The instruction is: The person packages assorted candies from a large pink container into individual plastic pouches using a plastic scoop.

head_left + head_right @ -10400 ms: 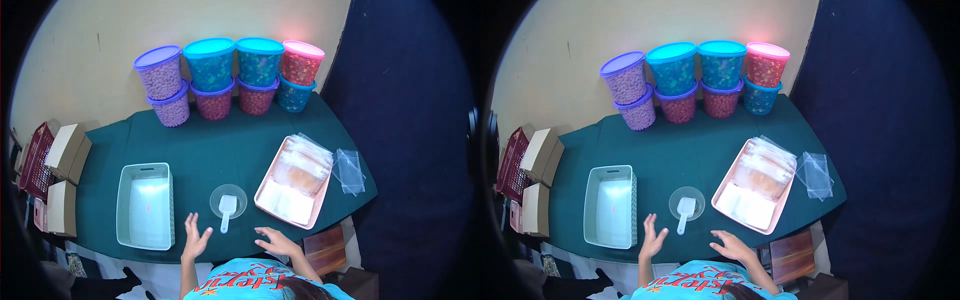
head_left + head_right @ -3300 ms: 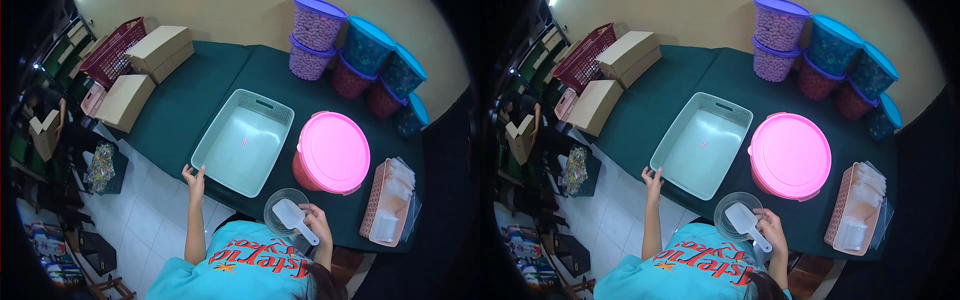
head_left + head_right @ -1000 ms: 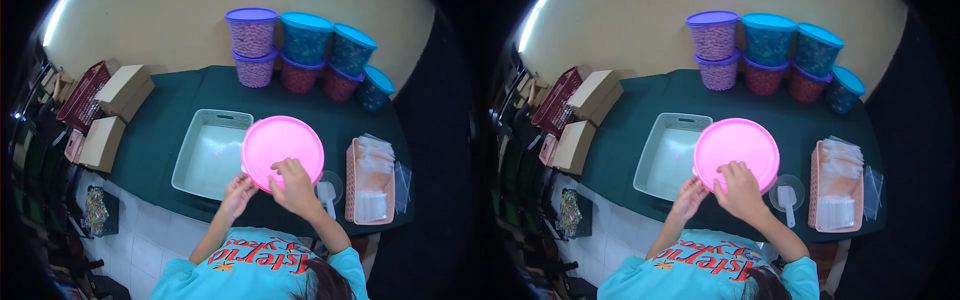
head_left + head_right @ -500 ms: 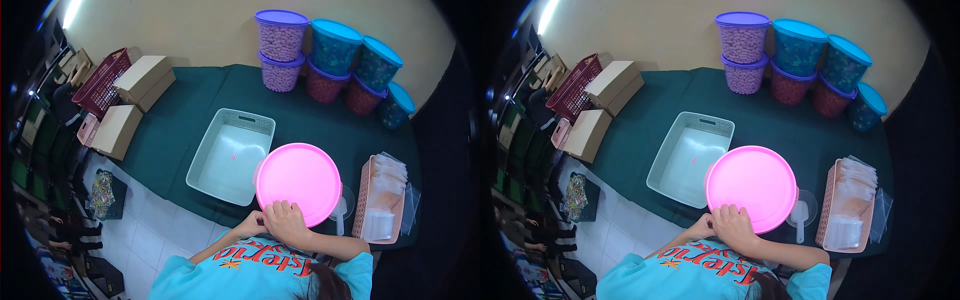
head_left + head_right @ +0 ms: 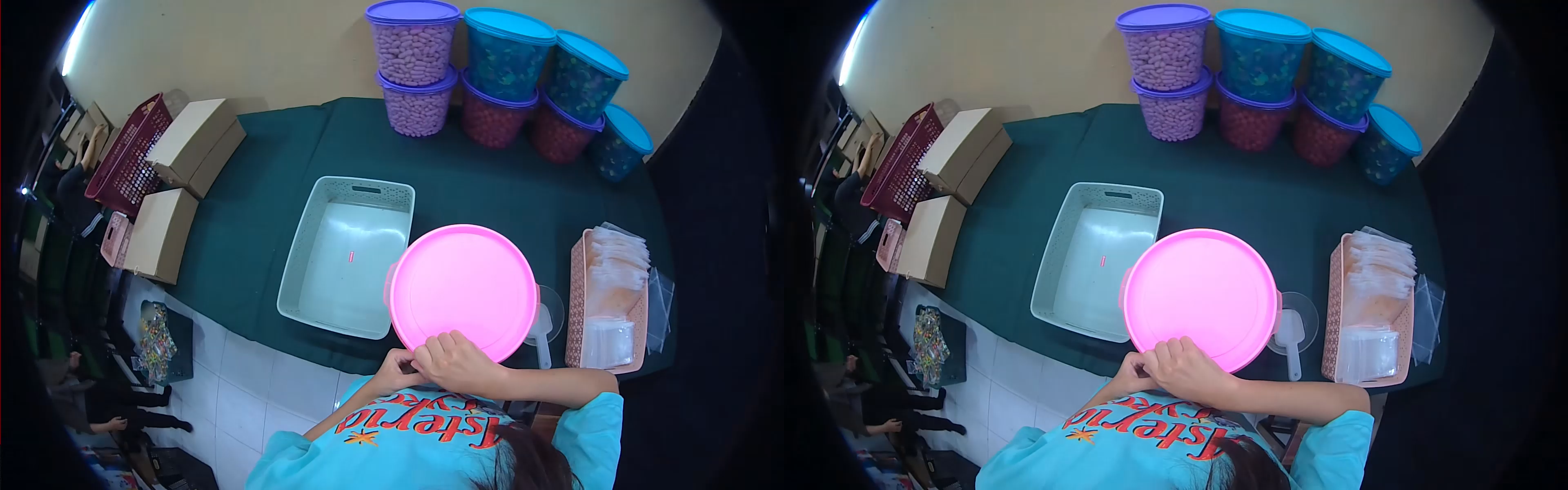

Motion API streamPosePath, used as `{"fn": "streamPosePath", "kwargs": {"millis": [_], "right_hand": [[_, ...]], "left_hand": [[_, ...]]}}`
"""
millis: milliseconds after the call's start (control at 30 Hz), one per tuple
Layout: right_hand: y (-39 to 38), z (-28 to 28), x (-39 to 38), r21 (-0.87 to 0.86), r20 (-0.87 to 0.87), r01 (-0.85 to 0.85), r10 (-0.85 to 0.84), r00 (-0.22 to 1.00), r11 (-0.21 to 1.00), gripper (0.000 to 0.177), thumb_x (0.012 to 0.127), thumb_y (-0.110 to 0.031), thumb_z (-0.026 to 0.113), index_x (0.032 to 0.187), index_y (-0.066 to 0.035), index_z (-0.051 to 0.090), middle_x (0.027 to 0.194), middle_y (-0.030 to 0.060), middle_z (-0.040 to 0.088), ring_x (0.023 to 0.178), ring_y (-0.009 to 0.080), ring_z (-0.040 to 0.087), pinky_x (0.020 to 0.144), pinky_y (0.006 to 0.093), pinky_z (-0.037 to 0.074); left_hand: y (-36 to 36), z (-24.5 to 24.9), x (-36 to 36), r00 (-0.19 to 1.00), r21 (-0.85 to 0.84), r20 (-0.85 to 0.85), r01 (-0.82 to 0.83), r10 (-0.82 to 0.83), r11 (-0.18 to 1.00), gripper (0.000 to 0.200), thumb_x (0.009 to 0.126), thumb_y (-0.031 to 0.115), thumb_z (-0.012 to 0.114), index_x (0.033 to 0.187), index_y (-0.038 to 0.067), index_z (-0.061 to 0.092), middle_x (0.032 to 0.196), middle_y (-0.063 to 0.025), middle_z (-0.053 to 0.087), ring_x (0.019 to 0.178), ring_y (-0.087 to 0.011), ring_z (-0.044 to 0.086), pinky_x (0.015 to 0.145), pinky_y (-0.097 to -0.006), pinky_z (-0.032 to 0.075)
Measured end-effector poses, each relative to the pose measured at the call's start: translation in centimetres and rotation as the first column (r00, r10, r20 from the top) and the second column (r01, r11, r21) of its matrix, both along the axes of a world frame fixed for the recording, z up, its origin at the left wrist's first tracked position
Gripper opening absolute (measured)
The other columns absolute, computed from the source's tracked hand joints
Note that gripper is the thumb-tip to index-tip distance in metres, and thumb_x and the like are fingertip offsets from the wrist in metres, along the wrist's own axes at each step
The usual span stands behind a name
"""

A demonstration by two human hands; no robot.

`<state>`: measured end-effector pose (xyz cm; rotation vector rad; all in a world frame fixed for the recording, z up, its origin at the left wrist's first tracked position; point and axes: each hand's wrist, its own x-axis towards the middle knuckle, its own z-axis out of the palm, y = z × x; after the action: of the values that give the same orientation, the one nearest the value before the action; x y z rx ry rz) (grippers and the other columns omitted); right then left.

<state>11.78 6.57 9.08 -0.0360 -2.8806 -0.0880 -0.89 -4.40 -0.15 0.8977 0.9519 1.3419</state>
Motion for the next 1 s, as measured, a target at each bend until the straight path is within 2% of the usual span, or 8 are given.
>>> {"fn": "streamPosePath", "kwargs": {"millis": [200,367,433,533,600,700,833,1000], "right_hand": [[0.3,1.6,-0.1,-0.179,-0.073,-0.016,0.003,0.997,0.984,0.025,0.078,-0.025,0.057,0.066,-0.006,0.045,0.058,0.0051,0.045,0.052,0.0179,0.048,0.049,0.0288,0.038],[3.4,8.4,1.1,-0.405,-0.289,-0.090,-0.034,0.957,0.910,0.020,0.069,-0.015,0.064,0.067,-0.005,0.048,0.058,0.0078,0.047,0.052,0.0229,0.050,0.049,0.0319,0.041],[5.8,12.4,3.0,-0.306,-0.314,0.110,-0.209,0.926,0.946,0.020,0.067,-0.016,0.065,0.075,-0.004,0.050,0.064,0.0078,0.051,0.056,0.0236,0.054,0.051,0.0334,0.044],[11.6,15.0,4.6,-0.414,-0.542,0.311,-0.506,0.671,0.856,0.015,0.081,-0.010,0.051,0.071,-0.001,0.045,0.055,0.0121,0.044,0.047,0.0265,0.048,0.047,0.0325,0.038],[16.5,13.8,5.1,-0.494,-0.615,0.335,-0.594,0.518,0.803,0.025,0.091,-0.016,0.038,0.072,0.000,0.042,0.051,0.0078,0.037,0.046,0.0128,0.038,0.044,0.0291,0.032],[25.6,5.7,5.6,-0.843,-0.507,0.045,-0.821,0.263,0.535,0.033,0.093,-0.029,0.037,0.079,-0.002,0.051,0.070,-0.0007,0.048,0.062,0.0057,0.039,0.056,0.0213,0.034],[29.7,-6.3,6.2,-0.781,0.141,-0.513,-0.901,0.409,-0.355,0.033,0.093,-0.031,0.033,0.104,-0.005,0.049,0.091,0.0100,0.058,0.077,0.0218,0.060,0.063,0.0373,0.053],[28.3,-13.2,5.8,-0.756,0.376,-0.400,-0.844,0.383,-0.518,0.034,0.093,-0.031,0.031,0.106,-0.004,0.048,0.099,0.0134,0.053,0.092,0.0246,0.055,0.078,0.0387,0.049]], "left_hand": [[0.1,0.0,-0.3,0.998,-0.019,-0.058,0.025,-0.026,1.000,0.018,0.069,0.000,0.066,0.086,-0.002,0.062,0.076,-0.0040,0.063,0.072,-0.0068,0.056,0.064,-0.0219,0.044],[0.6,0.7,0.0,0.981,0.026,0.157,0.112,-0.115,0.993,0.033,0.071,-0.003,0.064,0.103,-0.004,0.058,0.107,-0.0107,0.057,0.102,-0.0145,0.050,0.091,-0.0290,0.038],[0.5,0.4,0.0,0.977,0.007,0.158,0.145,-0.145,0.989,0.037,0.072,-0.003,0.064,0.108,-0.006,0.054,0.117,-0.0120,0.051,0.113,-0.0174,0.043,0.099,-0.0322,0.030],[0.4,0.4,0.1,0.986,0.032,0.127,0.105,-0.109,0.994,0.040,0.073,-0.003,0.063,0.111,-0.006,0.051,0.118,-0.0125,0.050,0.113,-0.0176,0.043,0.098,-0.0322,0.031],[0.3,0.4,0.0,0.988,0.018,0.113,0.105,-0.106,0.994,0.040,0.073,-0.002,0.064,0.111,-0.006,0.051,0.118,-0.0123,0.050,0.112,-0.0174,0.043,0.098,-0.0320,0.031],[0.3,0.6,0.0,0.991,-0.002,0.089,0.103,-0.103,0.995,0.040,0.073,0.000,0.064,0.111,-0.006,0.052,0.117,-0.0119,0.050,0.111,-0.0166,0.044,0.097,-0.0312,0.031],[0.3,0.6,-0.2,0.993,-0.030,0.046,0.108,-0.106,0.994,0.039,0.073,0.002,0.065,0.110,-0.005,0.053,0.115,-0.0111,0.053,0.109,-0.0152,0.045,0.096,-0.0295,0.032],[0.2,1.1,-0.3,0.994,-0.053,0.030,0.103,-0.101,0.993,0.039,0.073,0.003,0.065,0.109,-0.005,0.053,0.113,-0.0110,0.054,0.108,-0.0149,0.046,0.095,-0.0290,0.032]]}}
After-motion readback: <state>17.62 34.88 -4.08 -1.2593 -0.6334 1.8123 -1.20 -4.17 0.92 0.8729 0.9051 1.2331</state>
